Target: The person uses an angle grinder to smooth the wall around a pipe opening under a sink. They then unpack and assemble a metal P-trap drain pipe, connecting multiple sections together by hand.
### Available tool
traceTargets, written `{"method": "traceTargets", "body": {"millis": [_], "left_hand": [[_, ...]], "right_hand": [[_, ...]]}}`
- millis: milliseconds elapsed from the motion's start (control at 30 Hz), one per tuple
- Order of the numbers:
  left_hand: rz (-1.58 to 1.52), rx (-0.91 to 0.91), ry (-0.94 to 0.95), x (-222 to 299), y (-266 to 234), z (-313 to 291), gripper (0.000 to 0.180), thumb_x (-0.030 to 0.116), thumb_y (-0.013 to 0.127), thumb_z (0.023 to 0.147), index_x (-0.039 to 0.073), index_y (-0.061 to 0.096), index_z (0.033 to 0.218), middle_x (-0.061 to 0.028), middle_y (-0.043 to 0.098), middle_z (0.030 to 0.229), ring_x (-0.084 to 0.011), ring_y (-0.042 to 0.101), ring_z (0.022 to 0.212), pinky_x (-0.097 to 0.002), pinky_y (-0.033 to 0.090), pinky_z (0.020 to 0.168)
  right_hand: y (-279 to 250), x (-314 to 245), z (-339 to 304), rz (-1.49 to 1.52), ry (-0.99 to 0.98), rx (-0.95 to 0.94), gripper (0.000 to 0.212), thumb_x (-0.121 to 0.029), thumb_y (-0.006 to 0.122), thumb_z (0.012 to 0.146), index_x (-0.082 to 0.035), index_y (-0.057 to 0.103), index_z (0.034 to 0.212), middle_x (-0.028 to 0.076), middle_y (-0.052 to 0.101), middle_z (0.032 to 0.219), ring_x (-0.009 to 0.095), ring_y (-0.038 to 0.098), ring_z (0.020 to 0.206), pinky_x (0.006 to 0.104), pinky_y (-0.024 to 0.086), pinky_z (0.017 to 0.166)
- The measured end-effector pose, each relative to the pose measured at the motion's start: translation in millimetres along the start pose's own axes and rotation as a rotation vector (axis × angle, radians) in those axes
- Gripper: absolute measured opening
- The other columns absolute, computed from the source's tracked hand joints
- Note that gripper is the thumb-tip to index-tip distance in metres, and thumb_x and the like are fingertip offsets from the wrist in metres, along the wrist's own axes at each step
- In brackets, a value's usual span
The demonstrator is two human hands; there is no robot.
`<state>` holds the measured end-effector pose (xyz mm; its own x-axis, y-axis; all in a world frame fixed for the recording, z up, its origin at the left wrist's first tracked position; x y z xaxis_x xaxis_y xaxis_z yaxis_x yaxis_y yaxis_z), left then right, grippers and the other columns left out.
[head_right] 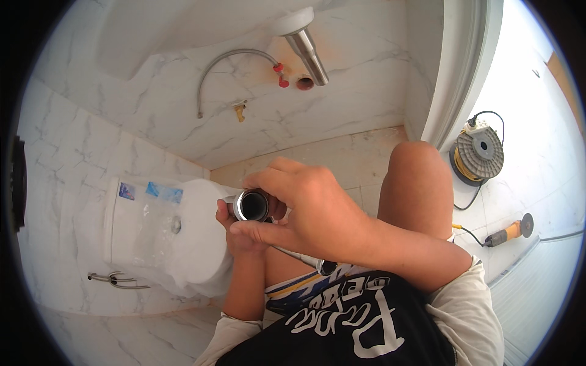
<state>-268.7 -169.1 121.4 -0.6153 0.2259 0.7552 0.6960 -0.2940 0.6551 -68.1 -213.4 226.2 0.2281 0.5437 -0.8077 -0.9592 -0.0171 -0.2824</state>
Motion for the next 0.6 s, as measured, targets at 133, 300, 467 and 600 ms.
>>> {"method": "traceTargets", "body": {"millis": [133,300,467,600], "left_hand": [[-0.115,-0.208,-0.112,7.2,9.0,10.6,0.080,0.078,0.039,0.089,0.004,0.064,0.108,-0.0108,0.066,0.088,-0.0221,0.064,0.079,-0.0334,0.051,0.065],[-0.294,-0.144,-0.057,4.9,3.2,6.5,0.072,0.072,0.044,0.092,0.005,0.063,0.114,-0.0108,0.067,0.084,-0.0218,0.064,0.078,-0.0337,0.051,0.061],[0.092,-0.226,0.188,4.4,-4.8,0.7,0.076,0.071,0.052,0.089,0.005,0.059,0.125,-0.0129,0.067,0.096,-0.0188,0.062,0.072,-0.0331,0.050,0.062],[0.201,-0.166,0.194,5.1,-4.3,-5.0,0.092,0.067,0.068,0.079,-0.008,0.054,0.129,-0.0168,0.065,0.116,-0.0228,0.064,0.104,-0.0343,0.052,0.089]], "right_hand": [[5.4,1.1,4.2,-0.027,-0.178,0.114,0.045,-0.016,0.088,0.074,0.001,0.068,0.111,0.010,0.068,0.096,0.020,0.068,0.078,0.0293,0.057,0.069],[5.0,2.6,1.4,-0.035,-0.193,0.081,0.039,-0.011,0.086,0.075,0.000,0.067,0.107,0.014,0.069,0.104,0.025,0.069,0.084,0.0313,0.057,0.072],[8.2,5.1,-0.9,0.013,-0.183,0.097,0.037,-0.009,0.085,0.076,0.002,0.064,0.105,0.020,0.068,0.114,0.027,0.070,0.101,0.0339,0.058,0.084],[11.9,14.7,-3.3,0.335,-0.095,0.094,0.028,-0.004,0.079,0.082,0.005,0.059,0.101,0.023,0.062,0.125,0.028,0.065,0.116,0.0372,0.056,0.094]]}}
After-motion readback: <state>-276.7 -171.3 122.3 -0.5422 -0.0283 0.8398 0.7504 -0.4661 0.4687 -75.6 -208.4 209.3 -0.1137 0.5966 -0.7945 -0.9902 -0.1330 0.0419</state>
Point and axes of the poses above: each hand's wrist, its own z-axis towards the middle knuckle, its own y-axis out of the palm, x = y × z, the point moved 1 cm from there along z, towards the middle knuckle
